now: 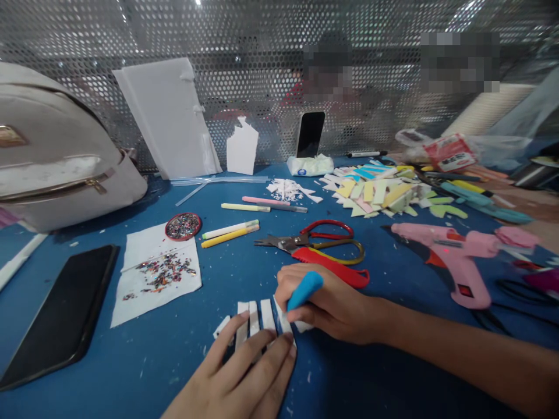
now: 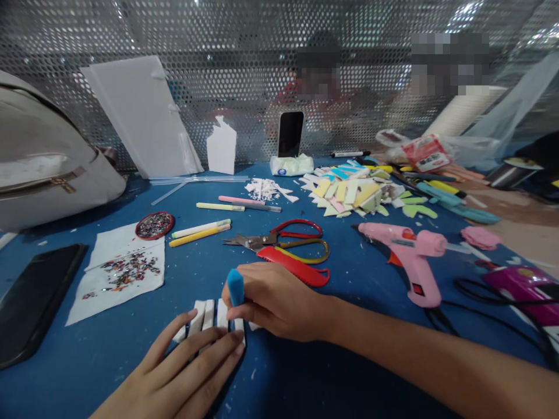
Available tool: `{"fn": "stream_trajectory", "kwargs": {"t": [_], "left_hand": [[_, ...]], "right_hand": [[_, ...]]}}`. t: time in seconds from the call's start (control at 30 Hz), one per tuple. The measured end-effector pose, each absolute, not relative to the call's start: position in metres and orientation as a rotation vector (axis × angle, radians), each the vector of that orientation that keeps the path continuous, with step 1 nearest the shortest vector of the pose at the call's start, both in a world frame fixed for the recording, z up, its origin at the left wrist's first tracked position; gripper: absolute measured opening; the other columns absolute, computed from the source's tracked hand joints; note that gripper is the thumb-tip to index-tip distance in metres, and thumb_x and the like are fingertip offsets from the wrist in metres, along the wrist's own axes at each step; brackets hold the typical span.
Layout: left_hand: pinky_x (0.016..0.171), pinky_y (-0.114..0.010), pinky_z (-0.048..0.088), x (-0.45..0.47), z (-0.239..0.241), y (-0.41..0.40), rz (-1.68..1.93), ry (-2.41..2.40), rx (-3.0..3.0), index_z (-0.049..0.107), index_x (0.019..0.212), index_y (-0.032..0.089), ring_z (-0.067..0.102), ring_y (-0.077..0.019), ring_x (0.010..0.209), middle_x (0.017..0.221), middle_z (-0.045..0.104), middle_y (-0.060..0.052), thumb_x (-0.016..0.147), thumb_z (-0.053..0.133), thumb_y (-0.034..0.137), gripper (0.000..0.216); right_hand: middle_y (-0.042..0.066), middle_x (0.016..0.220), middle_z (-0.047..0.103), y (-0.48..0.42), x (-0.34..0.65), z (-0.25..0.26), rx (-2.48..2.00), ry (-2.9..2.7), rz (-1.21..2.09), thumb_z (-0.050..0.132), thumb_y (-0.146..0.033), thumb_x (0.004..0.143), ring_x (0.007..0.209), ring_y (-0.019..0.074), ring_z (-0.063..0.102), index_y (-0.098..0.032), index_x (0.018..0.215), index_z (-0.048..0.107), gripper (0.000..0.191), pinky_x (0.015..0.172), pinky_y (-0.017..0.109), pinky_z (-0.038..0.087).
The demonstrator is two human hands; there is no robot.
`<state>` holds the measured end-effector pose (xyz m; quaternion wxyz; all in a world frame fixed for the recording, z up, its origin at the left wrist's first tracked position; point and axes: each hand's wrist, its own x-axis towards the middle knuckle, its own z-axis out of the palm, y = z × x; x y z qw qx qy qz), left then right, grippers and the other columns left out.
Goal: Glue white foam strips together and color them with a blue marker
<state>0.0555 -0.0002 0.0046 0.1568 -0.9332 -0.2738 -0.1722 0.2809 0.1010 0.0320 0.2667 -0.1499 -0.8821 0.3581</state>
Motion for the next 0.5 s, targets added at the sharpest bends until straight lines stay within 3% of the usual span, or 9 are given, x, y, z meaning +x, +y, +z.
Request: {"fn": "stream_trajectory", "kwargs": {"t": [0.5], "left_hand": [[0.129,-0.051,0.001,0.0547,0.0032,-0.0028,-0.427,-0.808,-2.656,0.061,0.139,0.023,0.049,-0.0181,0.13,0.145,0.059,0.004,0.11,0.042,0.024,0.035]], "right_hand": [[0.001,0.078,0.057,0.102,0.2803,0.0321,-0.38,-2.443,0.907,0.034,-0.055,0.108,0.071,0.0159,0.048,-0.018,0.086,0.058,0.049,0.067,0.029,0.037]]}}
